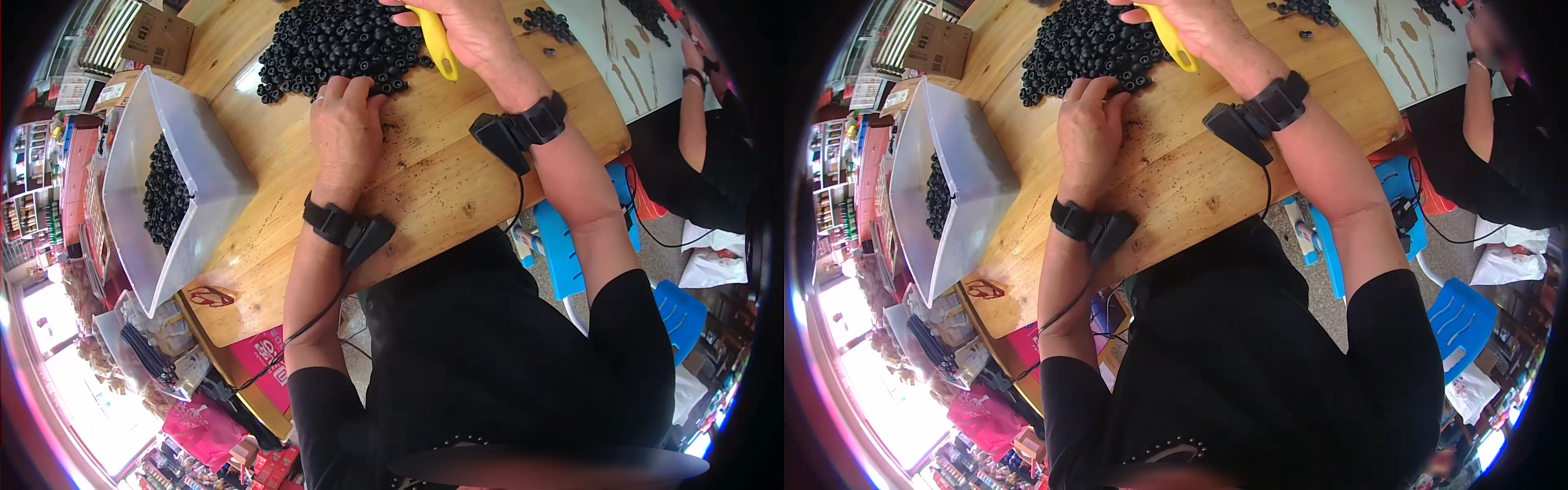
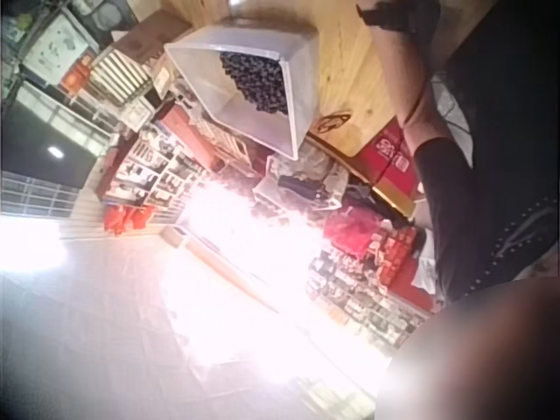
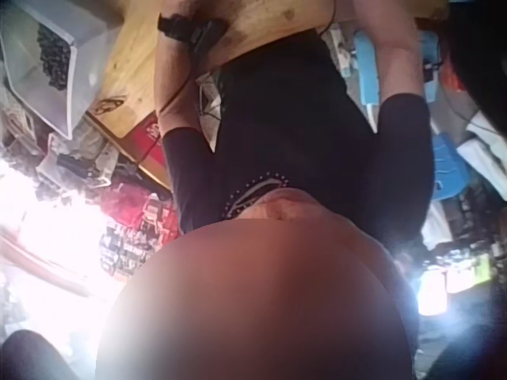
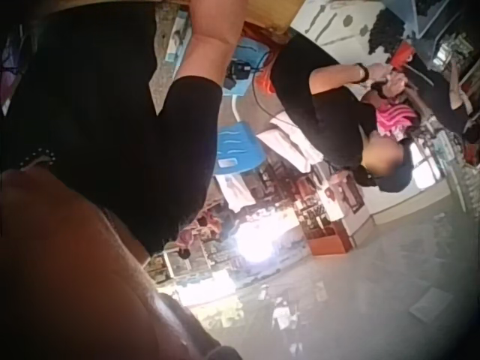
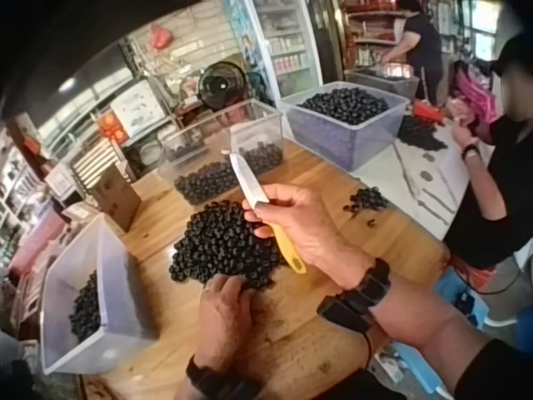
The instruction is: Trimming the stems off small dark fruit with a knife.
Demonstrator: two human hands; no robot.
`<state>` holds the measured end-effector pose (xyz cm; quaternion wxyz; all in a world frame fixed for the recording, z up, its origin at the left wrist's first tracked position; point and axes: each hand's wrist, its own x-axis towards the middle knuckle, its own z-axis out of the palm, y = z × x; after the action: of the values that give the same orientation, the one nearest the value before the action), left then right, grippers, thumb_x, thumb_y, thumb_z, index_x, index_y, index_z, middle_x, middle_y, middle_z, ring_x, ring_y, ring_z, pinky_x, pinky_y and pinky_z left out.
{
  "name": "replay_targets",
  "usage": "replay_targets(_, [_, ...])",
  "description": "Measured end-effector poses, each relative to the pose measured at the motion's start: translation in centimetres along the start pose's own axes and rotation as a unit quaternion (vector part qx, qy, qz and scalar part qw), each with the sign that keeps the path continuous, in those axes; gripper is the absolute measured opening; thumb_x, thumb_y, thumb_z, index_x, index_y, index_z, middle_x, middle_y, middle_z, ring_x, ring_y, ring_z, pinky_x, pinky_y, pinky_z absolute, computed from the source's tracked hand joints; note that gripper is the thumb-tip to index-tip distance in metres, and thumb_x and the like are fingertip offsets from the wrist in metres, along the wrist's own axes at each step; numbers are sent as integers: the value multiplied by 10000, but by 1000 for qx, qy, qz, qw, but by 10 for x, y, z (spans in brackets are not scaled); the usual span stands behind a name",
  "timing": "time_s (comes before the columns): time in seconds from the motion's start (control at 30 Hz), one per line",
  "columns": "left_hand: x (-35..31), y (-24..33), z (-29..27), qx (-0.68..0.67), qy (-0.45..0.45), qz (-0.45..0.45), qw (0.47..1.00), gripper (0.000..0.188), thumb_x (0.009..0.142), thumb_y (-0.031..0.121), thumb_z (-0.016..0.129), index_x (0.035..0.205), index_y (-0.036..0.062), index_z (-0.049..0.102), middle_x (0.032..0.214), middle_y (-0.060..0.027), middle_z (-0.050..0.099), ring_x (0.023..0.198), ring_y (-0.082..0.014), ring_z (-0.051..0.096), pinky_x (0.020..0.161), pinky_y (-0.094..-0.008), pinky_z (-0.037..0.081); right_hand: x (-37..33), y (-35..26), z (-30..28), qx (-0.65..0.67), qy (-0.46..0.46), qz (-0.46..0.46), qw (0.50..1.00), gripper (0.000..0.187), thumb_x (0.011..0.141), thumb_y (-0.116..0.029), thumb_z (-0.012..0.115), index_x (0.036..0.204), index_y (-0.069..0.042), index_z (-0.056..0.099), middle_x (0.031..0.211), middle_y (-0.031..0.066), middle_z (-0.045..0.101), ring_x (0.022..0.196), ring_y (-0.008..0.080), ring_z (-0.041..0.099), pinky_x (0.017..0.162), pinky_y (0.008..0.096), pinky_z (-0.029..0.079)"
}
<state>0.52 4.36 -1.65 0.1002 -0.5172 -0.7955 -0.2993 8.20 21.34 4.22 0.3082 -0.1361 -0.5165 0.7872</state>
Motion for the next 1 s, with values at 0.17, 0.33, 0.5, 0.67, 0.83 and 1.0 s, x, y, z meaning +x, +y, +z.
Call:
replay_targets(0.17, [-5,-7,-8,-108,16,-57,992,147,777,40,664,921,21,642,840,-89,613,765,-261,585,685,-340,486,-5,-1,6,-21,-34,0,999,245,879,-28,573,1115,28,603,999,91,651,847,147,647,662,233,548])
replay_targets(0.33, [-12,0,-36,-577,51,-211,787,171,885,21,587,1044,-16,637,921,-44,645,818,-116,582,715,-249,487,-21,1,11,-111,-154,-5,982,259,888,-62,571,1138,2,602,1072,92,652,961,150,636,677,238,541])
replay_targets(0.5, [-22,-1,-42,-746,59,-193,634,216,902,41,563,1105,-22,607,918,-81,640,799,-152,588,739,-275,483,-38,0,28,-105,-215,-13,971,247,858,-41,615,1099,6,629,1022,71,661,746,93,621,636,230,531])
replay_targets(0.67, [-22,-3,-41,-756,48,-168,631,211,913,56,550,1105,-14,602,916,-85,643,800,-155,591,750,-280,483,-40,5,33,-145,-267,-85,949,255,845,46,591,1094,10,635,1177,85,589,815,105,617,671,231,538])
replay_targets(0.83, [-21,2,-41,-756,48,-208,619,192,918,59,541,1090,9,612,921,-79,653,800,-154,594,746,-289,494,-47,15,39,-169,-290,-117,935,248,837,88,571,1065,21,640,1187,102,579,843,124,630,701,237,558])
replay_targets(1.0, [-24,7,-42,-688,40,-187,700,167,862,18,620,1027,-7,620,920,-59,651,805,-139,614,727,-248,493,-47,18,39,-261,-243,-176,918,230,832,77,586,1050,29,638,1058,94,629,840,136,641,696,239,553])
